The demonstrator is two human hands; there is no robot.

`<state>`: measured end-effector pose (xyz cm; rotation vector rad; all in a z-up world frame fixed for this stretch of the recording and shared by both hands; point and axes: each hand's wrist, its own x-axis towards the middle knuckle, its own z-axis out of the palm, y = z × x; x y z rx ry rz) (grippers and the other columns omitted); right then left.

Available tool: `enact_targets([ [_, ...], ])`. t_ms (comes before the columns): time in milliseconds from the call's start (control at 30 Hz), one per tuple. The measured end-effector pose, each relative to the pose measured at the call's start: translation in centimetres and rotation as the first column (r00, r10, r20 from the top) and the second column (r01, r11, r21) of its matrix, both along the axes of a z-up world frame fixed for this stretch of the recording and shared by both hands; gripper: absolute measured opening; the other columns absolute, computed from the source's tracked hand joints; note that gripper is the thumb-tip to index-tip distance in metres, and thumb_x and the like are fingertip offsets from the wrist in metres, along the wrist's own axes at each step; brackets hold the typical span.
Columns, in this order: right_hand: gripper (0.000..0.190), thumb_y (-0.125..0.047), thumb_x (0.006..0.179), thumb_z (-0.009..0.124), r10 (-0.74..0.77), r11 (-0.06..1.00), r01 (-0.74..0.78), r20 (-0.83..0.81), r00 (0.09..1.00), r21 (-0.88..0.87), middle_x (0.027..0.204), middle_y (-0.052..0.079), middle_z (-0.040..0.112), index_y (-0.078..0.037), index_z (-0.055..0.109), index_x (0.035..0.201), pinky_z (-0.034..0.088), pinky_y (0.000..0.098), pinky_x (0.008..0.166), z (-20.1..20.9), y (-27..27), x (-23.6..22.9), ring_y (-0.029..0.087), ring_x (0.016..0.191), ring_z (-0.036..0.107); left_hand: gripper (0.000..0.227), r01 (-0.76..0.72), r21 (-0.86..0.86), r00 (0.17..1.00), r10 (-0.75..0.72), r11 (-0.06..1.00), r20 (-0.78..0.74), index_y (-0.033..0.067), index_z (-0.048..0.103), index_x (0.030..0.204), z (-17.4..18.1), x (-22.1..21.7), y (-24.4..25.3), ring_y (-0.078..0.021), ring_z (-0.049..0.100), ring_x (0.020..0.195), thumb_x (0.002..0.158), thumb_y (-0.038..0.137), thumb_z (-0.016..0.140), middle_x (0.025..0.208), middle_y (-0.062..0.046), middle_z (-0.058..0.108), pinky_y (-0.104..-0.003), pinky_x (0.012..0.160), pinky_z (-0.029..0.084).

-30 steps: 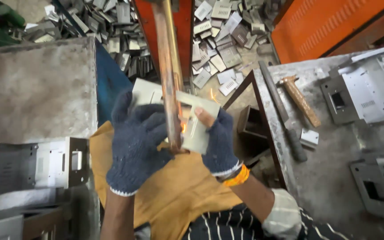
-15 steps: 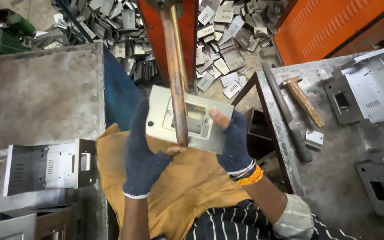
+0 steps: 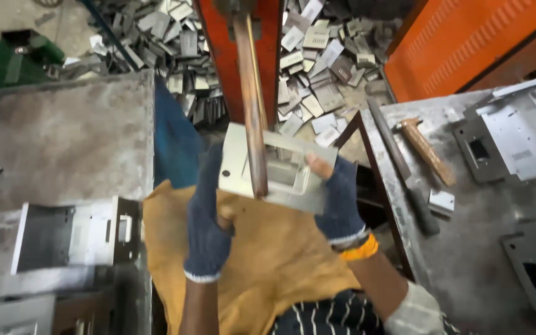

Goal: The person assembles metal frames by inserting small metal pieces into rectangular openings and securing them using a large press machine. They repeatedly pick up frames, align them under the press, and operate the lever to complete the assembly.

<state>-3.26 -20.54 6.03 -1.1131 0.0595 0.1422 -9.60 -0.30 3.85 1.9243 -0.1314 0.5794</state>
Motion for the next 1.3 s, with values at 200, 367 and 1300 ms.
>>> enact_targets([
  [200, 0.034, -0.026, 0.090, 0.065, 0.059, 0.995, -0.058, 0.016, 0.998, -0.077, 0.089, 0.010, 0.071, 0.005, 0.071, 0.102, 0.056, 0.0306, 0.069, 0.4, -5.0, -2.4, 0.017, 0.077, 0.068, 0.104, 0.177, -0.422, 0.984, -0.176, 0.889, 0.040, -0.0045, 0.043, 0.154, -2.0, -1.5, -0.7, -0.0300, 0.046, 0.149, 0.097, 0.083, 0.034, 0.158, -0.019, 0.048, -0.043, 0.125, 0.035],
  [367, 0.032, -0.024, 0.095, 0.069, 0.091, 0.954, -0.090, -0.009, 0.996, -0.287, 0.077, 0.011, 0.065, 0.008, 0.069, 0.094, 0.047, 0.0307, 0.053, -2.8, -9.5, -6.4, 0.017, 0.063, 0.062, 0.085, 0.066, -0.532, 0.975, -0.169, 0.844, -0.147, -0.0030, 0.067, 0.124, -2.9, -5.3, -1.8, -0.0198, 0.069, 0.109, 0.106, 0.072, 0.032, 0.115, -0.009, 0.074, -0.035, 0.102, 0.051],
  [1300, 0.034, -0.019, 0.080, 0.080, 0.531, 0.483, -0.206, 0.098, 0.841, -0.851, 0.106, 0.004, 0.075, -0.011, 0.070, 0.112, 0.059, 0.0313, 0.074, -7.2, 2.2, -7.1, 0.017, 0.099, 0.075, 0.033, -0.928, 0.024, 0.361, 0.911, 0.373, -0.200, -0.0062, 0.061, 0.112, -18.4, -7.2, 20.7, -0.0291, 0.057, 0.090, 0.086, -0.007, 0.082, 0.096, -0.016, 0.063, -0.039, 0.082, 0.047],
])
